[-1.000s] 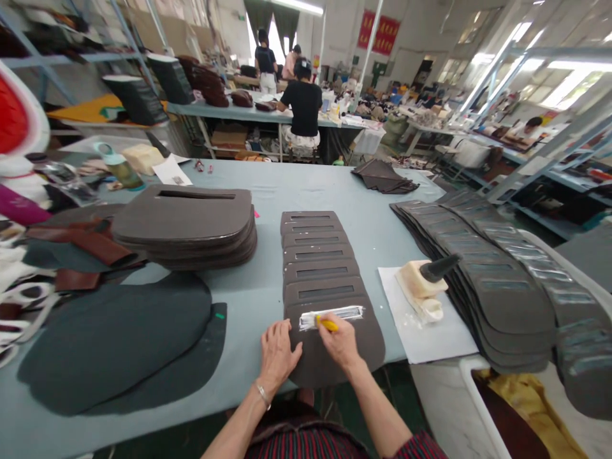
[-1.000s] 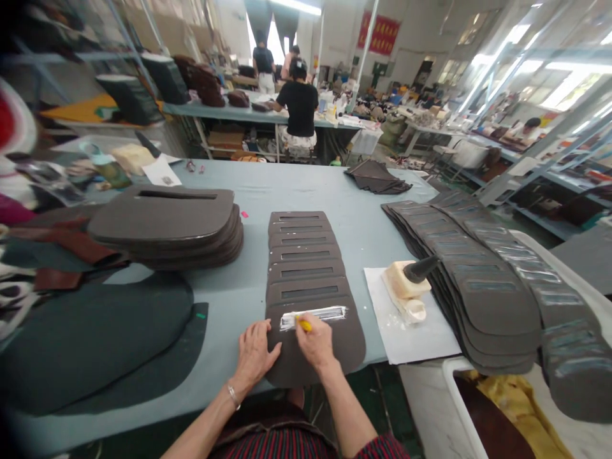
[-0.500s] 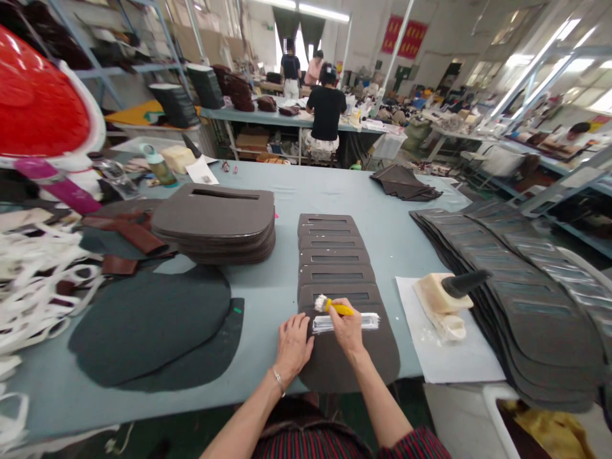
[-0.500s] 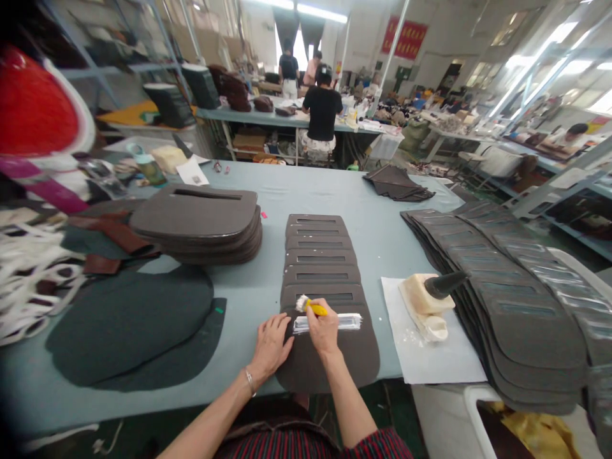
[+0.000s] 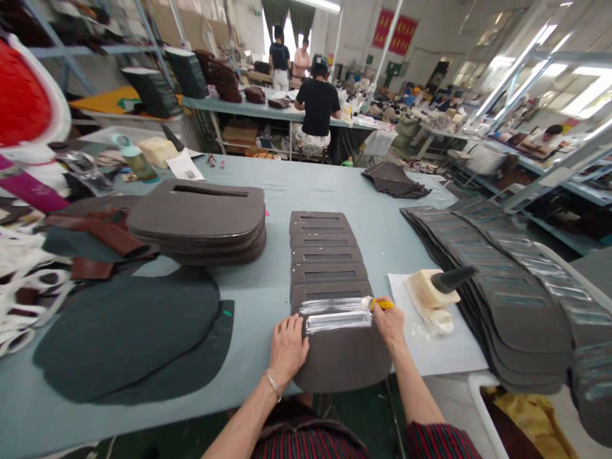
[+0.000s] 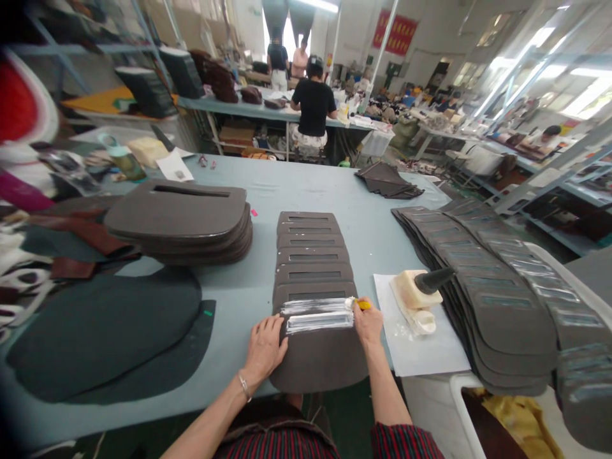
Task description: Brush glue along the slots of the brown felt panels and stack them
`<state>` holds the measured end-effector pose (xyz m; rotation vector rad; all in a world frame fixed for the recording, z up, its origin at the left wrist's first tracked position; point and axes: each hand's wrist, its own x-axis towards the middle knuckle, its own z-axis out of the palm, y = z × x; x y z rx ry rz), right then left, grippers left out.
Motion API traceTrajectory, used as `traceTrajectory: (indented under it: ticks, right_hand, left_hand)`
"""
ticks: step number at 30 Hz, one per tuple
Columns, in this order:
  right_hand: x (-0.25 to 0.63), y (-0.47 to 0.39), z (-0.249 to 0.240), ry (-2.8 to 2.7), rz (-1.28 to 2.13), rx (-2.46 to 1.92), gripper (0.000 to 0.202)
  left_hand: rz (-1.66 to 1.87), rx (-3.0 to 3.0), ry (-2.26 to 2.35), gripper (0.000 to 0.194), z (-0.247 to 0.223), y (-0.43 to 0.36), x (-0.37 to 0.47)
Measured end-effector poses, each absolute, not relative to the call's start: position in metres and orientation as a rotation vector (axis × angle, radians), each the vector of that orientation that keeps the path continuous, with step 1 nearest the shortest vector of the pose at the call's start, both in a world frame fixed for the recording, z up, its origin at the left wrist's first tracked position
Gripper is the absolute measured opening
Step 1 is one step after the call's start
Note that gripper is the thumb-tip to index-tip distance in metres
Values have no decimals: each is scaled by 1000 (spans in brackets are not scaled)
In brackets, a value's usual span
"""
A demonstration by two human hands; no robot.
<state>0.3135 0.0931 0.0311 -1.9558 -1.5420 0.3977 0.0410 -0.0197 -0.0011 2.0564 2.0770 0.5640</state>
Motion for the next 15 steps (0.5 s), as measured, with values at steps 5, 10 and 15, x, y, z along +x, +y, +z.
traceTrajectory:
  ticks: [5,10,15]
  right_hand:
    - [307,88,37,-1346,612,-1836,34]
    - [279,88,45,-1329,742,-1703,36]
    - [193,82,46,-1488,856,-1412,29]
  left_hand:
    - [591,2042,2066,43,-3,-21,40]
    - [628,1961,2063,32,0,-12,33]
    - [642,1993,2072,33,1,9,26]
